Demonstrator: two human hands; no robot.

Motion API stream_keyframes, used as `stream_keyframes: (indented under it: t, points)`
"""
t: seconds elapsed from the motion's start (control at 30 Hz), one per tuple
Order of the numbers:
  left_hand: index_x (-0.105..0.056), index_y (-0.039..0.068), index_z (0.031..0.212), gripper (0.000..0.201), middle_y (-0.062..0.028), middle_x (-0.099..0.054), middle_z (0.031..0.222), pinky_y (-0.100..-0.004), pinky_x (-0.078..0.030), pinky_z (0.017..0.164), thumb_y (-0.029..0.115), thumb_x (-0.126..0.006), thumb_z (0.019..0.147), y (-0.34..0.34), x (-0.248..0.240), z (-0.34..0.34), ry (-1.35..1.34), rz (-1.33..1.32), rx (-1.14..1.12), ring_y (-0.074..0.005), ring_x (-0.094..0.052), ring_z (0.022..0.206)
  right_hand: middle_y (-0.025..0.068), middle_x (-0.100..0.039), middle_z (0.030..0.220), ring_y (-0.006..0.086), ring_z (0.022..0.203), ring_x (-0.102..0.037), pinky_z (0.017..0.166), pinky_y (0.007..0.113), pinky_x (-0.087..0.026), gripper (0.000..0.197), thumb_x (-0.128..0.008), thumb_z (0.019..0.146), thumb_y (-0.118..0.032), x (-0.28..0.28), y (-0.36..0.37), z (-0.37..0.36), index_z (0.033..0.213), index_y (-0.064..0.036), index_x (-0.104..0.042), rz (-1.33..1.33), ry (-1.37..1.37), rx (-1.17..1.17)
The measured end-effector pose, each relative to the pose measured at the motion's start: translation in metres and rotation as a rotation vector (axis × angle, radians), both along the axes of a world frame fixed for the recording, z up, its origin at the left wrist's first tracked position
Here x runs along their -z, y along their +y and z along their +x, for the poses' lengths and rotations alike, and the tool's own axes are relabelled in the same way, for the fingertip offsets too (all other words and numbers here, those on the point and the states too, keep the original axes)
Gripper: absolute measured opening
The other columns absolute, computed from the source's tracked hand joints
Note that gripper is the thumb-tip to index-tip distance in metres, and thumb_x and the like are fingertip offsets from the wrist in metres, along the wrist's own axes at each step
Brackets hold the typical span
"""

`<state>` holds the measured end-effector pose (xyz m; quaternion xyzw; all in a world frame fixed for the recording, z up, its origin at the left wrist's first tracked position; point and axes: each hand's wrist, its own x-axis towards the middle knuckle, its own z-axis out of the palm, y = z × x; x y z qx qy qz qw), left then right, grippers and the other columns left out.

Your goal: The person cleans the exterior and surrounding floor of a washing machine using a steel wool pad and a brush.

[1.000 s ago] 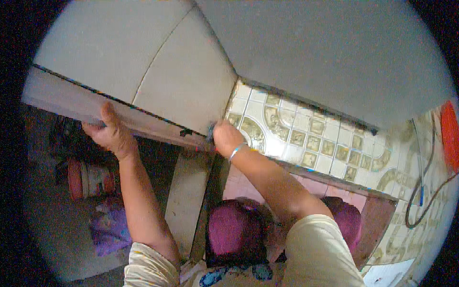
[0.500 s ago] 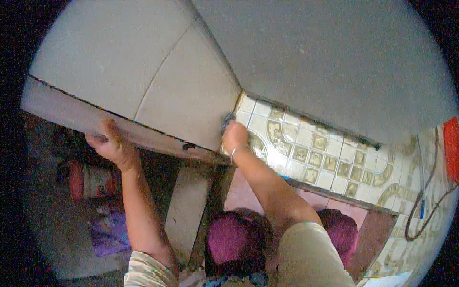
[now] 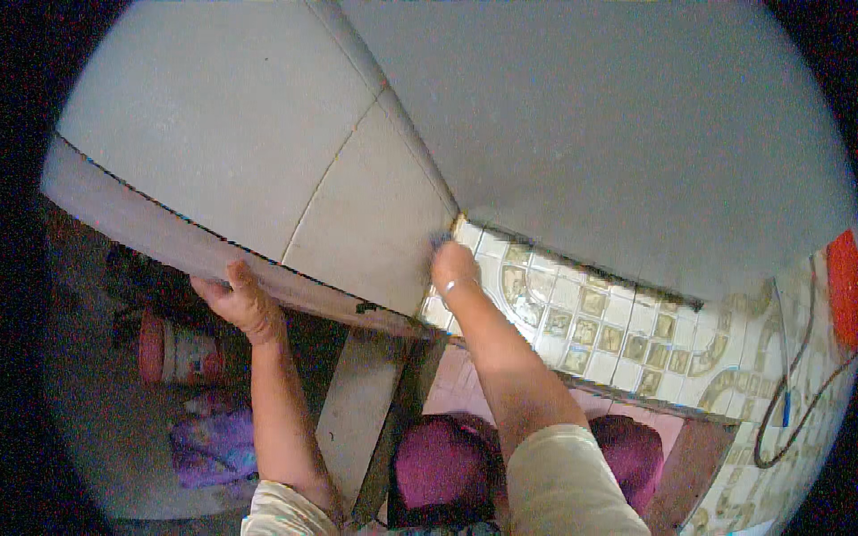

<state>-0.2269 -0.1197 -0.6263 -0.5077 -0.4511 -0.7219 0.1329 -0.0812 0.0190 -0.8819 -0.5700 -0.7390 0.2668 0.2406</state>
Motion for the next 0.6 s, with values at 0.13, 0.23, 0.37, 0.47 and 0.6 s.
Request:
stream_keyframes:
  t: [0.13, 0.23, 0.37, 0.47, 0.6]
  points:
    - [-0.032, -0.001, 0.116, 0.079, -0.0071, -0.041, 0.107, -0.0311, -0.033, 0.087, 0.045, -0.072, 0.065, -0.013, 0.003, -0.015, -0.025, -0.053, -0.018, -0.0172, -0.04, 0.099, 0.0225, -0.058, 0.074, 0.0388, 0.075, -0.056, 0.068, 0.047, -0.044, 0.017, -0.047, 0.075, -0.009, -0.065, -0.005, -0.024, 0.08, 0.0027, -0.058, 0.042, 0.251, 0.265]
    - [-0.032, -0.001, 0.117, 0.081, -0.0074, -0.041, 0.107, -0.0314, -0.032, 0.088, 0.047, -0.072, 0.064, -0.012, 0.004, -0.018, -0.033, -0.05, -0.014, -0.0175, -0.04, 0.099, 0.0245, -0.056, 0.074, 0.0397, 0.074, -0.054, 0.064, 0.046, -0.043, 0.015, -0.046, 0.078, -0.01, -0.172, 0.006, -0.02, 0.078, 0.0026, -0.055, 0.322, 0.433, 0.25]
    - [-0.03, -0.001, 0.118, 0.084, -0.0084, -0.041, 0.109, -0.032, -0.032, 0.088, 0.048, -0.071, 0.064, -0.013, 0.002, -0.006, -0.055, -0.069, -0.01, -0.0188, -0.04, 0.101, 0.0215, -0.052, 0.072, 0.0377, 0.065, -0.052, 0.056, 0.045, -0.041, 0.021, -0.046, 0.079, -0.008, -0.292, -0.025, -0.028, 0.096, 0.0024, -0.052, 0.867, 0.654, 0.09]
    - [-0.029, -0.001, 0.12, 0.087, -0.0092, -0.041, 0.11, -0.0324, -0.032, 0.089, 0.049, -0.071, 0.063, -0.015, 0.002, -0.017, -0.037, -0.067, -0.047, -0.0197, -0.04, 0.102, 0.0197, -0.05, 0.072, 0.0344, 0.063, -0.052, 0.056, 0.041, -0.043, 0.035, -0.05, 0.076, -0.003, -0.262, -0.077, -0.038, 0.109, 0.0058, -0.048, 0.786, 0.649, -0.001]
    - [-0.027, -0.002, 0.121, 0.09, -0.0102, -0.04, 0.112, -0.0331, -0.031, 0.09, 0.05, -0.071, 0.063, -0.009, 0.006, -0.015, -0.055, -0.042, 0.009, -0.0208, -0.039, 0.104, 0.0233, -0.052, 0.082, 0.0352, 0.072, -0.056, 0.063, 0.039, -0.046, 0.041, -0.051, 0.073, 0.001, -0.217, -0.127, -0.024, 0.113, 0.0084, -0.045, 0.712, 0.68, -0.235]
